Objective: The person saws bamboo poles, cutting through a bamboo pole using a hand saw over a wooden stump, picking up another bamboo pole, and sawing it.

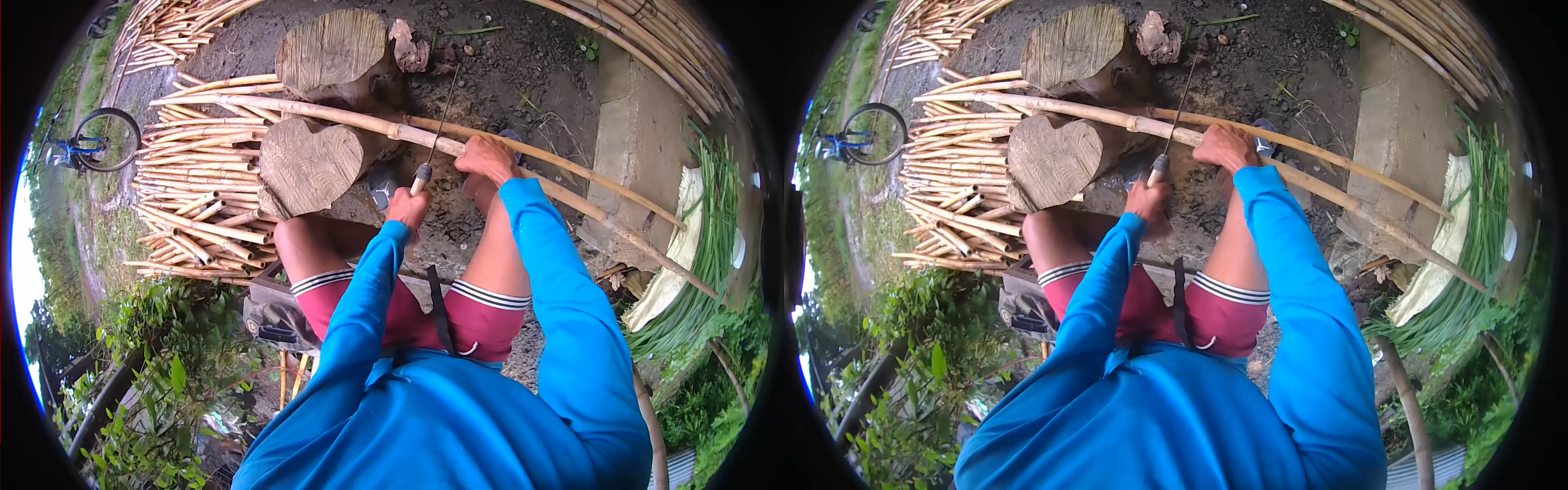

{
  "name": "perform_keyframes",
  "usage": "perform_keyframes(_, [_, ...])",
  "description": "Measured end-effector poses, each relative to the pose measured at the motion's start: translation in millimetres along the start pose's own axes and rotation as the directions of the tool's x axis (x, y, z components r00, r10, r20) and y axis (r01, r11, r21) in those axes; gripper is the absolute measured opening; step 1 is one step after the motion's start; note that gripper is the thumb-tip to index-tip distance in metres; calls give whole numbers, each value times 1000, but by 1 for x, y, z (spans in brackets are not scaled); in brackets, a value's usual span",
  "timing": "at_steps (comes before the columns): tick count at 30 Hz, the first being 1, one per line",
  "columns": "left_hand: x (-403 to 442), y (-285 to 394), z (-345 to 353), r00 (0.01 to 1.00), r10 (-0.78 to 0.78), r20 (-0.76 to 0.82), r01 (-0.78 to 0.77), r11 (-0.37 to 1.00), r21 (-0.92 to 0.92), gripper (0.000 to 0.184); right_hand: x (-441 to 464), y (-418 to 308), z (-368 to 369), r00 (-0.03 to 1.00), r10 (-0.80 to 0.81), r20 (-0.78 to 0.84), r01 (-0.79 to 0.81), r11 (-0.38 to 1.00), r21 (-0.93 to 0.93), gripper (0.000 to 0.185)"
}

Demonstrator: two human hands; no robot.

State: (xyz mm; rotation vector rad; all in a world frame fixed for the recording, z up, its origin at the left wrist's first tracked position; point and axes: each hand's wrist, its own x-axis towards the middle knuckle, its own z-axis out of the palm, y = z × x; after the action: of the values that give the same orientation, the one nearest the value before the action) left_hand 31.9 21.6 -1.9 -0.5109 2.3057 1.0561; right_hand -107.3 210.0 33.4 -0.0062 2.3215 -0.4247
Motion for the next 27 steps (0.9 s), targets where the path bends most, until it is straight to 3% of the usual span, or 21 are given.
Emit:
perform_keyframes(1, [5, 9, -2, 994, 103, -32, -99, 989, 106, 50, -5, 1, 5, 1000, 4, 5, -4, 1000, -6, 40])
perform_keyframes(3, [-28, 10, -25, 983, -75, 170, 98, 986, -133, 47, 0, 4, 2, 997, 20, -72, -24, 999, -46, 39])
perform_keyframes(5, [-76, -57, -12, 998, -40, 55, 43, 997, -60, 43, -1, 1, 2, 999, 38, -24, -38, 999, -11, 39])
perform_keyframes(7, [-102, -58, -21, 990, -99, 101, 97, 995, 19, 42, 1, 5, 3, 999, -10, -50, 10, 1000, -6, 39])
perform_keyframes(8, [-102, -47, -18, 993, -113, 44, 116, 992, -60, 44, -1, 6, 5, 999, -8, -41, 7, 1000, -13, 39])
perform_keyframes(10, [-62, -13, -12, 976, -203, 73, 215, 953, -216, 46, -2, 1, -3, 999, 10, -33, -11, 999, -33, 40])
perform_keyframes(13, [21, 26, 5, 981, -186, -57, 174, 969, -173, 45, -2, 4, -1, 999, -50, -15, 50, 999, 10, 38])
perform_keyframes(14, [18, 5, 16, 996, 59, -63, -65, 994, -88, 45, 1, 6, 1, 1000, -26, 17, 26, 1000, 10, 37])
perform_keyframes(16, [13, -7, 1, 985, 170, 26, -167, 983, -73, 43, 6, 7, -2, 997, 0, -71, -2, 999, -33, 38])
perform_keyframes(17, [-20, -12, -8, 990, -10, 141, 29, 991, -132, 42, 2, 6, -1, 999, 3, -47, -5, 999, -47, 40])
perform_keyframes(19, [-78, -52, -14, 995, -75, 69, 81, 991, -104, 41, 0, 5, -1, 1000, -16, -17, 15, 999, -29, 40])
perform_keyframes(22, [-95, -37, -18, 986, -162, 30, 165, 976, -141, 40, 2, 6, 2, 1000, -19, -15, 19, 1000, -3, 40])
perform_keyframes(23, [-66, -54, -3, 994, -93, 59, 97, 993, -73, 42, 5, 5, 0, 999, -37, -31, 37, 999, -1, 40])
perform_keyframes(24, [-42, -19, -7, 995, -100, 22, 101, 991, -89, 45, 6, 4, -2, 999, -41, -35, 41, 999, -2, 40])
perform_keyframes(25, [-16, 14, -9, 976, -216, 26, 216, 952, -218, 46, 7, 3, -1, 999, -29, -14, 29, 1000, -10, 40])
perform_keyframes(26, [28, 2, 12, 980, -200, -22, 194, 967, -164, 46, 5, 3, 1, 1000, -12, 12, 13, 1000, -15, 41])
perform_keyframes(27, [24, 30, 2, 977, -209, 33, 211, 954, -211, 43, 2, 5, -5, 998, -13, 60, 12, 1000, 17, 41])
